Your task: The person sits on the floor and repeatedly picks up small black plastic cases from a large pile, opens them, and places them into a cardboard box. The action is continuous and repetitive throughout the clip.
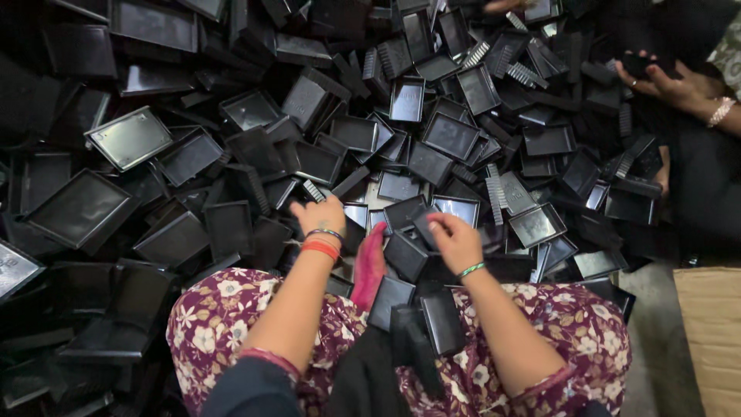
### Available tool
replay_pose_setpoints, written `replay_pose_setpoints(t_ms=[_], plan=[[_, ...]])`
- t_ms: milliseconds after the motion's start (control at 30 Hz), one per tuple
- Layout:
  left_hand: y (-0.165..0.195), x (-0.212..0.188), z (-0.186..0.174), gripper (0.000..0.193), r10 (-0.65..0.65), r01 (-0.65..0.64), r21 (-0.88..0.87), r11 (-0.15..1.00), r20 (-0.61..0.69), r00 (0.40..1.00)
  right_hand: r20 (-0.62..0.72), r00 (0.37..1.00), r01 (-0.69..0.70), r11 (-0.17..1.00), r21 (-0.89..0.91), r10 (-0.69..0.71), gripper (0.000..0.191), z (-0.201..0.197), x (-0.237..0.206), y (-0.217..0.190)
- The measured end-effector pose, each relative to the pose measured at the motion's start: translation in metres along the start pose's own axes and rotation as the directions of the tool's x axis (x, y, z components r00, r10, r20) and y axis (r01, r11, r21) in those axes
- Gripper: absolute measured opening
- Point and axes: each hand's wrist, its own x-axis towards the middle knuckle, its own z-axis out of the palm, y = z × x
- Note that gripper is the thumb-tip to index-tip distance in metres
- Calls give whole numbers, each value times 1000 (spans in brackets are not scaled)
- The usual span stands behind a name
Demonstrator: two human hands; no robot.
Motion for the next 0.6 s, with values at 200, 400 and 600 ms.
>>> replay_pose_setpoints(t_ms=[200, 400, 600], plan=[[41, -35, -50, 19, 411, -450, -347, 823, -182, 893, 144, 956, 172, 888, 426, -255, 53, -8, -20, -43], [39, -34, -58, 32, 256, -323, -735, 596, -207, 944, 716, 667, -731, 0, 682, -207, 57, -1, -24, -53], [-12, 25, -6, 39, -215, 200, -89, 976, -235, 948, 574, 817, -575, 1, 818, 59, 56, -3, -13, -36]])
